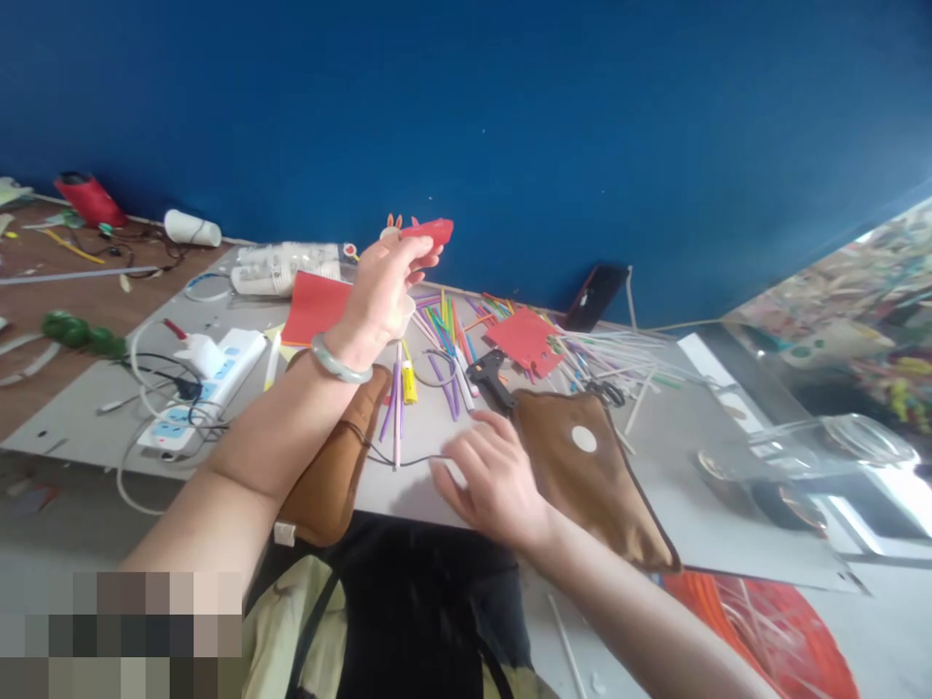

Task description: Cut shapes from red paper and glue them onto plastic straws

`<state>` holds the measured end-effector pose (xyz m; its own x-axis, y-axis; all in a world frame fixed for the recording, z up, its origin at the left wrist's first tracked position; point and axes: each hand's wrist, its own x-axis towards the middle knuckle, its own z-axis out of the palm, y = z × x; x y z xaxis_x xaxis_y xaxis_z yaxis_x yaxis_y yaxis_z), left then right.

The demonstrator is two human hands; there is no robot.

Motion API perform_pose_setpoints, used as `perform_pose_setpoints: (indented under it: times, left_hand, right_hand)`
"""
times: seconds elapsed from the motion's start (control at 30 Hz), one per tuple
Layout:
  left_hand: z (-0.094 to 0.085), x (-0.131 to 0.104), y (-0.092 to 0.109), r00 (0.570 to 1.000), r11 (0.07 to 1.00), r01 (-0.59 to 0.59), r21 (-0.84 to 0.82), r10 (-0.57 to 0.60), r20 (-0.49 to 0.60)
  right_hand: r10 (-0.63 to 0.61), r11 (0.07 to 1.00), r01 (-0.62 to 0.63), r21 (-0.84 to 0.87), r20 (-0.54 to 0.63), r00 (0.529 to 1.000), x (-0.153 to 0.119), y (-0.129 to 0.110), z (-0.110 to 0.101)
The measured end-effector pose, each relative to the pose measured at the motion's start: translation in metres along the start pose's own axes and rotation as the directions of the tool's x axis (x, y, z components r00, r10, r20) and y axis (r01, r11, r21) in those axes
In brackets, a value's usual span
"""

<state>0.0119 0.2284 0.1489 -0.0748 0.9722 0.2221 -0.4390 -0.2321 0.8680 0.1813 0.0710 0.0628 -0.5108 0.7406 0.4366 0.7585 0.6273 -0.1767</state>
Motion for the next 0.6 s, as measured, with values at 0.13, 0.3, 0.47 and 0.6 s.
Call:
perform_pose_setpoints:
  times: [0.13, 0.3, 0.47, 0.6]
  left_hand:
    - [0.002, -0.002, -0.007, 0.997, 0.996, 0.006, 0.083, -0.012, 0.071]
    - [0.003, -0.004, -0.009, 0.994, 0.989, -0.026, 0.143, 0.01, 0.111]
    - [0.004, -0.004, -0.008, 0.993, 0.99, -0.027, 0.138, 0.01, 0.118]
    - [0.004, -0.002, -0.01, 0.995, 0.985, -0.051, 0.165, 0.036, 0.091]
  right_hand:
    - [0.342, 0.939, -0.318, -0.127, 0.399, 0.851, 0.046, -0.001, 0.027]
    - [0.462, 0.885, -0.422, -0.197, 0.493, 0.737, 0.078, -0.002, 0.055]
    - [0.49, 0.822, -0.569, 0.009, 0.496, 0.717, 0.07, 0.014, 0.057]
    - [0.461, 0.703, -0.634, 0.323, 0.472, 0.751, 0.058, 0.032, 0.039]
